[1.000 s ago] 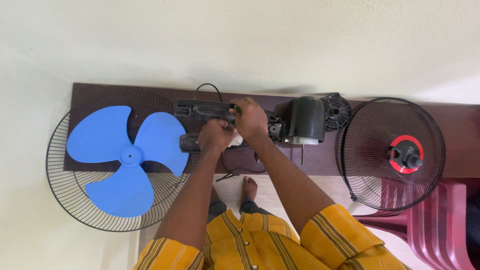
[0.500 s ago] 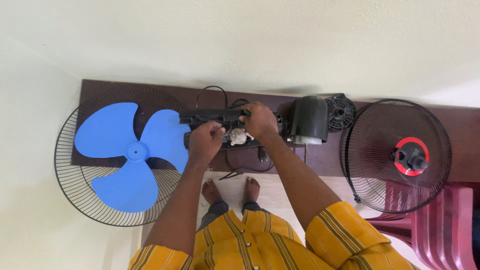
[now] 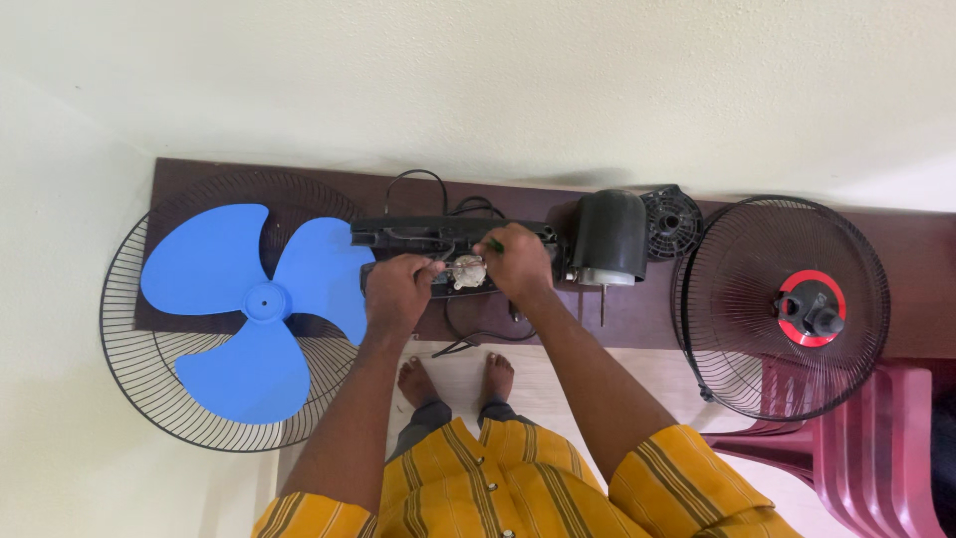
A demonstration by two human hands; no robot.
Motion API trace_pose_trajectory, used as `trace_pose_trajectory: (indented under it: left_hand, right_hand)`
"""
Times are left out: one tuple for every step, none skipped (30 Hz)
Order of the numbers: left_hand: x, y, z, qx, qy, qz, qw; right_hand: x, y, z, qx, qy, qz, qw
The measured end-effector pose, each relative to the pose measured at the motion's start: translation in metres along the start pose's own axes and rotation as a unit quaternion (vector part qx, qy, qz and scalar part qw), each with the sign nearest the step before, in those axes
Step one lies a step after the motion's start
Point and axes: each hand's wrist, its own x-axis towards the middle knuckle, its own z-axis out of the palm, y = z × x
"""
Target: The person works on the internal wiring of a disassembled electric fan motor, using a screwdriver to adjust connections and components. They handle wires and a red plastic part while the fan blades and cage remain on the table.
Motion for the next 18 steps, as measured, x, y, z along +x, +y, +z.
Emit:
trace_pose_trajectory:
  left_hand:
    - [-0.001,0.002,-0.001,-0.001,-0.005,-0.010,1.000]
    - [-0.001,0.004,-0.001,-0.001,-0.010,-0.021,1.000]
    - [0.000,0.005,-0.001,-0.002,-0.014,-0.030,0.999]
    - [0.002,0.006,-0.001,-0.010,-0.021,-0.036,0.999]
    - [0.003,0.006,0.000,-0.018,-0.028,-0.044,0.998]
    - [0.003,0.005,0.000,-0.026,-0.035,-0.051,0.998]
    - [0.003,0.003,0.001,-0.036,-0.028,-0.040,0.998]
    - [0.002,0.002,0.001,-0.046,-0.021,-0.030,0.998]
    - [0.002,0.001,0.002,-0.057,-0.014,-0.019,0.998]
    - [0.002,-0.001,0.003,-0.066,-0.020,-0.024,0.997]
    - [0.003,-0.003,0.003,-0.076,-0.025,-0.028,0.996]
    - [0.003,-0.004,0.003,-0.086,-0.030,-0.032,0.995]
    - [0.003,-0.004,0.002,-0.082,-0.033,-0.039,0.995]
    - [0.004,-0.005,0.001,-0.078,-0.037,-0.045,0.995]
    - [0.004,-0.005,0.000,-0.075,-0.040,-0.051,0.995]
    - [0.005,-0.004,-0.002,-0.068,-0.038,-0.049,0.996]
    - [0.005,-0.004,-0.004,-0.061,-0.037,-0.047,0.996]
    - [0.006,-0.003,-0.005,-0.054,-0.036,-0.045,0.997]
  right_hand:
    - [-0.002,-0.001,0.004,-0.014,-0.035,-0.005,0.999]
    - [-0.004,-0.001,0.006,-0.027,-0.071,-0.009,0.997]
    - [-0.006,-0.001,0.008,-0.033,-0.076,-0.005,0.997]
    - [-0.007,-0.002,0.009,-0.038,-0.082,-0.001,0.996]
    - [-0.008,-0.002,0.011,-0.043,-0.089,0.003,0.995]
    - [-0.008,-0.001,0.012,-0.035,-0.090,0.004,0.995]
    - [-0.009,0.001,0.012,-0.027,-0.092,0.006,0.995]
    - [-0.010,0.003,0.012,-0.019,-0.094,0.007,0.995]
    - [-0.010,0.006,0.013,-0.010,-0.096,0.014,0.995]
    - [-0.010,0.008,0.013,-0.001,-0.097,0.021,0.995]
    - [-0.010,0.010,0.014,0.008,-0.098,0.027,0.995]
    - [-0.009,0.012,0.015,0.009,-0.099,0.039,0.994]
    - [-0.009,0.012,0.015,0.009,-0.101,0.051,0.994]
    - [-0.009,0.013,0.016,0.010,-0.103,0.063,0.993]
    - [-0.009,0.014,0.015,0.004,-0.102,0.061,0.993]
    - [-0.009,0.014,0.015,-0.003,-0.101,0.059,0.993]
    - [-0.009,0.014,0.014,-0.009,-0.101,0.058,0.993]
    - [-0.009,0.014,0.014,-0.005,-0.110,0.071,0.991]
